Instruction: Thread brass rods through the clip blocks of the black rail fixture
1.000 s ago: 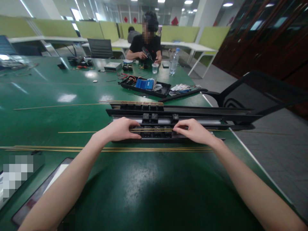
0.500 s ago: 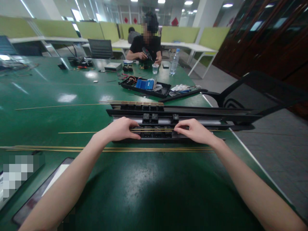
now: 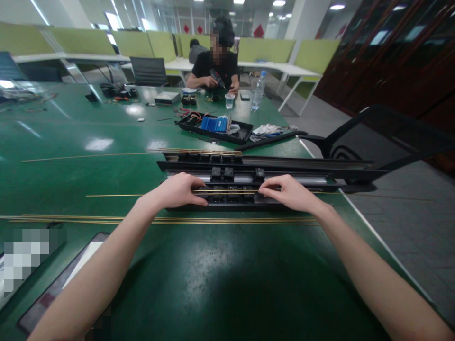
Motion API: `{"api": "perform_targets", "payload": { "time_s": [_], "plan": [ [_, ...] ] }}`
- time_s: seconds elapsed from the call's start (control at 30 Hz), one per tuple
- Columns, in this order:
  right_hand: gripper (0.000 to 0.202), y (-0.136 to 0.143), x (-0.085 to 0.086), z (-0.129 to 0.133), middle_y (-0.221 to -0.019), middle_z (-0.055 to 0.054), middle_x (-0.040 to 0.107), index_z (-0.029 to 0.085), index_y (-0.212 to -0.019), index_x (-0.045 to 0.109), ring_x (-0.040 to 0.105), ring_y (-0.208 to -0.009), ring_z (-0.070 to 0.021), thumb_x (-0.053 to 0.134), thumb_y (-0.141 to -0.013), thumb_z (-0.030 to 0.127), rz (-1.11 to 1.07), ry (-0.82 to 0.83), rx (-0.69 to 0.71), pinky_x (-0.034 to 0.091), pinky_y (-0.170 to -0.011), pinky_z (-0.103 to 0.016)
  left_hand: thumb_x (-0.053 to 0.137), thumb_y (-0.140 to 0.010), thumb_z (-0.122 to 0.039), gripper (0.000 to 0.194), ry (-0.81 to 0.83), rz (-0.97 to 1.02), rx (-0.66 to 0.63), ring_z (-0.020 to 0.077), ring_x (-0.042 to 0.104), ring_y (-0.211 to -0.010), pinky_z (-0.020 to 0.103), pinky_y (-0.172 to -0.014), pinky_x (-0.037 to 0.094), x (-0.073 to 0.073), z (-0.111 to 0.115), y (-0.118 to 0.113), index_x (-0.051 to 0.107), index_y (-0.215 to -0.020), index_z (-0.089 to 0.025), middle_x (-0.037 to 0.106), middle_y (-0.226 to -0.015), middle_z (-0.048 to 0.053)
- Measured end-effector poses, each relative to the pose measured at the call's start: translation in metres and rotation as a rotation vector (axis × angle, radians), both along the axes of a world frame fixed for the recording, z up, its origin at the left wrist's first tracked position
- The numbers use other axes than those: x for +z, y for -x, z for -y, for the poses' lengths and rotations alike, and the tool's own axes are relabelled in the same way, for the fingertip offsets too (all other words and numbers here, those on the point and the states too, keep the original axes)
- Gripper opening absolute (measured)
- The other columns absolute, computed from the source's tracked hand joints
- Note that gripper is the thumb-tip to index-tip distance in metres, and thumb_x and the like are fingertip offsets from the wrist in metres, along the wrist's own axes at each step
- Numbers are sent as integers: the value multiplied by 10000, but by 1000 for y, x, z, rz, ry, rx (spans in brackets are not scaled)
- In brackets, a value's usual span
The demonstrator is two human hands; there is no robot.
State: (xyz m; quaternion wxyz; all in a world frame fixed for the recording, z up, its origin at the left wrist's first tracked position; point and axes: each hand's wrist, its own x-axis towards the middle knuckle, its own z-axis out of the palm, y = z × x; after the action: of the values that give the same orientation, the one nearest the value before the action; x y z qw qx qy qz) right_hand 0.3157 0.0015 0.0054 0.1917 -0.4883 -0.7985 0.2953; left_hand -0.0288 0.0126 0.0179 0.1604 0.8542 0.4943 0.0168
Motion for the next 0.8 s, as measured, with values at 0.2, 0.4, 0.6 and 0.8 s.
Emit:
{"api": "perform_targets", "payload": {
  "time_s": [0.2, 0.4, 0.6, 0.8],
  "plan": [
    [277, -1, 1, 0, -865, -33, 786, 207, -870, 768, 701, -783, -223, 599, -890, 425, 8, 13, -6, 498, -721, -319, 696, -718, -651, 520, -2, 6, 0, 216, 658, -740, 276, -627, 427, 1, -1, 0, 770, -1023, -237, 751, -840, 42],
    [276, -1, 4, 0, -854, -29, 785, 207, -864, 766, 701, -782, -221, 605, -891, 429, 16, 14, 2, 491, -718, -316, 698, -718, -645, 539, -1, 0, 2, 219, 663, -746, 277, -641, 436, -1, -2, 0, 767, -1059, -234, 753, -848, 46],
    [276, -3, 3, 0, -861, -22, 781, 207, -864, 764, 696, -775, -214, 602, -898, 428, 18, -2, 13, 486, -723, -312, 692, -728, -645, 523, 5, -11, -3, 219, 665, -755, 275, -644, 435, 0, -1, 0, 765, -1041, -233, 754, -856, 47],
    [300, -7, 2, -2, -861, -29, 784, 208, -857, 762, 696, -779, -226, 603, -892, 460, 22, 4, 15, 491, -725, -318, 693, -721, -651, 530, 6, -11, 6, 227, 671, -769, 279, -657, 444, 1, -1, -1, 763, -1049, -241, 758, -876, 51]
  ]
}}
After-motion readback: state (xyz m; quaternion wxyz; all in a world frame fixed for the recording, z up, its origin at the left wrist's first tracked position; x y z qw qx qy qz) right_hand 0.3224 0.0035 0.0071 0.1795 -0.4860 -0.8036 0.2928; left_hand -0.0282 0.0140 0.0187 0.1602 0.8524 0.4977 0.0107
